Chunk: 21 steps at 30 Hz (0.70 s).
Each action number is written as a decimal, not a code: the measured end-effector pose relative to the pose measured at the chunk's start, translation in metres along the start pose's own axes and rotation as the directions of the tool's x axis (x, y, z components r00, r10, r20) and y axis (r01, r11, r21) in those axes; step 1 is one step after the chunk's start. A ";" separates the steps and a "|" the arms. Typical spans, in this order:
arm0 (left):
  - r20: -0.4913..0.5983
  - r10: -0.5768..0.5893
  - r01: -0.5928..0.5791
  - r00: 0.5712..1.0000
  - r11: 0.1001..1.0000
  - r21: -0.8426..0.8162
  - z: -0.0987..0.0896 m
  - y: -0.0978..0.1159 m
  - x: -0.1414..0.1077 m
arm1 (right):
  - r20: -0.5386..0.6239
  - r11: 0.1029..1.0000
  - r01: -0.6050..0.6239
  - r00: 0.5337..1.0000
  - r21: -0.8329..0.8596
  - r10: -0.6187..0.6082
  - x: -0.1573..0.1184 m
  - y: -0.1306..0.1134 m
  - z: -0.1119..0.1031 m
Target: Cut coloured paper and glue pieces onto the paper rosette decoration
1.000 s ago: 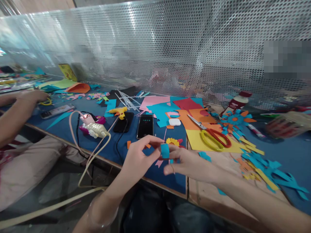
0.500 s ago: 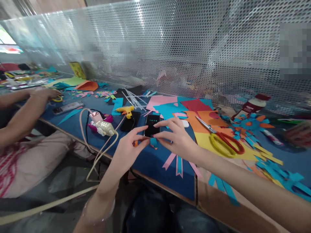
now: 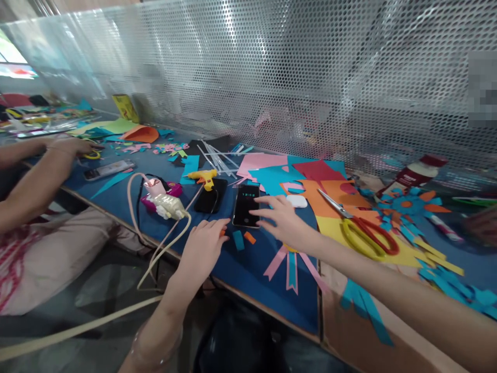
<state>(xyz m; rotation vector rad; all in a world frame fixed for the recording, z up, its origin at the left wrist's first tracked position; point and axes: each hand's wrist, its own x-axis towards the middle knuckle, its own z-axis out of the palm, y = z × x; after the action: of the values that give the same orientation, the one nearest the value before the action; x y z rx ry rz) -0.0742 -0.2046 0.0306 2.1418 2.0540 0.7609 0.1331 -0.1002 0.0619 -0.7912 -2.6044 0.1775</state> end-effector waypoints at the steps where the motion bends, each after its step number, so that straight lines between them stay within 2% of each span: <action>1: -0.001 -0.001 0.001 1.000 1.000 -0.023 0.002 0.000 0.002 | -0.022 1.000 -0.020 1.000 -0.006 0.020 -0.007 0.006 -0.013; 4: -0.008 -0.033 0.033 0.999 0.996 -0.079 0.007 0.001 0.007 | -0.095 0.993 -0.117 0.989 -0.010 0.116 -0.041 0.023 -0.050; 8: -0.036 -0.067 0.064 0.997 0.995 -0.076 0.007 0.006 0.009 | -0.007 0.954 -0.298 0.954 -0.042 0.298 -0.108 0.044 -0.078; 11: -0.096 -0.053 0.048 0.994 0.997 -0.057 0.003 0.014 0.007 | 0.049 0.928 -0.358 0.930 -0.103 0.364 -0.157 0.056 -0.080; 14: -0.185 -0.051 0.041 0.981 0.997 -0.058 -0.004 0.025 0.005 | 0.117 0.888 -0.425 0.887 -0.174 0.447 -0.191 0.060 -0.076; 17: -0.207 -0.030 0.003 0.978 0.991 -0.131 -0.008 0.041 0.002 | 0.199 0.845 -0.496 0.824 -0.199 0.530 -0.209 0.055 -0.073; 21: -0.160 -0.001 -0.040 0.987 0.965 -0.258 -0.006 0.063 -0.002 | 0.225 0.823 -0.544 0.791 -0.165 0.569 -0.215 0.040 -0.075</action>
<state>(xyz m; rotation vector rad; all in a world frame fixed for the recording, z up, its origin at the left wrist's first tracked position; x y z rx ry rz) -0.0188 -0.2144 0.0598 2.0163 1.8771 1.1680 0.3467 -0.1867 0.0458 -1.6695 -2.5459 0.3549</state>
